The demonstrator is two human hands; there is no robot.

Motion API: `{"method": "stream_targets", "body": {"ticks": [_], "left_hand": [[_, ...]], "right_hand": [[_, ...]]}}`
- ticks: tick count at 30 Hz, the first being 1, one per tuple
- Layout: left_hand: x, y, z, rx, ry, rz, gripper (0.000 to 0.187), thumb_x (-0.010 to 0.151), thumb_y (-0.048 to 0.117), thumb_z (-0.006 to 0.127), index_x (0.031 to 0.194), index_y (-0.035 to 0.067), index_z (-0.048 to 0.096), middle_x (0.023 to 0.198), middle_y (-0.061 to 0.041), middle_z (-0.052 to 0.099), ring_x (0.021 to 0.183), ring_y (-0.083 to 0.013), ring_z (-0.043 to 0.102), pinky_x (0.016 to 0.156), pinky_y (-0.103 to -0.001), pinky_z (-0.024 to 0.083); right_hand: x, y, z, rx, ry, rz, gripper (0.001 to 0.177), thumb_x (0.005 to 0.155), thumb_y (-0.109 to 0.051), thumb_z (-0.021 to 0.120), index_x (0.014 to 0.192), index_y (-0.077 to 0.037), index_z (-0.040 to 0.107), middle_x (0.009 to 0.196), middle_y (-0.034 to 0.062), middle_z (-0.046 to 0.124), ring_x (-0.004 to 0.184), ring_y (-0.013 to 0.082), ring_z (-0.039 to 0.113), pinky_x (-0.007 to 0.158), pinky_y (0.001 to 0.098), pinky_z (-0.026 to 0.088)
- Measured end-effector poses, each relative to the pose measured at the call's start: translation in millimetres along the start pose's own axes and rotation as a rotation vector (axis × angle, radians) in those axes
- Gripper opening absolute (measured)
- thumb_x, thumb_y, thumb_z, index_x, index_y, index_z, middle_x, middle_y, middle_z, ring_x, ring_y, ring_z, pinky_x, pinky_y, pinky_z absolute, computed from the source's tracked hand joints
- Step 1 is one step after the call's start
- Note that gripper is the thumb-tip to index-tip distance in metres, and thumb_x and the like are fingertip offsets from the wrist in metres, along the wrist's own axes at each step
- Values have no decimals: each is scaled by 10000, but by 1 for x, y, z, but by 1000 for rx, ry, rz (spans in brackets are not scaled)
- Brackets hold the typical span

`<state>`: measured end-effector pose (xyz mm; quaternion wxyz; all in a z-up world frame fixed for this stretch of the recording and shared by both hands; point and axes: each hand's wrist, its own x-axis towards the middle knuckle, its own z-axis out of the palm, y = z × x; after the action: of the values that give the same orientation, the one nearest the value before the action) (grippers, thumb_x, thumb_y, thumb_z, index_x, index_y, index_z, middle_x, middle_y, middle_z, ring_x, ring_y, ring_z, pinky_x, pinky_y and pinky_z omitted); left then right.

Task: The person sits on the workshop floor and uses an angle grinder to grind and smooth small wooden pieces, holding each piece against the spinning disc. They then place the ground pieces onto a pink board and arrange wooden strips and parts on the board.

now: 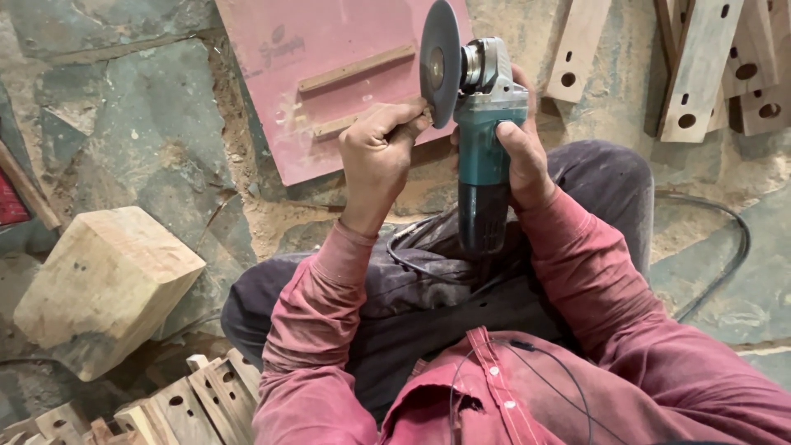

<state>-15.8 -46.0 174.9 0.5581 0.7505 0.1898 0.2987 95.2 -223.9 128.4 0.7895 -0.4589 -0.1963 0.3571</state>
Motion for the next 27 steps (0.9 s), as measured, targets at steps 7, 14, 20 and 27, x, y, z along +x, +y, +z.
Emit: {"method": "stream_targets", "body": {"ticks": [7,14,20,27], "left_hand": [[0,2,-1,29,-20,38,146,893,10,787,1037,35,790,1000,-98,797,881,-170,757,785,-281,599],[0,-3,-1,99,-25,52,170,872,31,806,1041,37,789,982,-101,792,876,-183,755,777,-292,589],[0,1,-1,129,-35,72,161,890,62,810,1047,37,786,984,-102,788,878,-184,751,779,-301,588],[0,0,0,126,-43,67,170,899,79,808,1064,47,793,961,-92,790,841,-171,742,748,-293,581]], "right_hand": [[-1,1,-2,-35,2,-8,1015,974,-465,716,1700,-204,55,1367,216,562,1037,280,690,855,437,660],[-1,1,-3,-44,5,-9,1019,979,-471,712,1696,-205,40,1359,211,553,1062,283,692,837,430,663],[-1,2,-4,-57,-12,-31,986,995,-459,698,1677,-190,39,1348,221,558,1055,280,695,841,423,662],[-1,7,-9,-59,-13,-41,1001,1002,-447,700,1702,-183,34,1344,230,551,1033,280,697,828,414,661]]}}
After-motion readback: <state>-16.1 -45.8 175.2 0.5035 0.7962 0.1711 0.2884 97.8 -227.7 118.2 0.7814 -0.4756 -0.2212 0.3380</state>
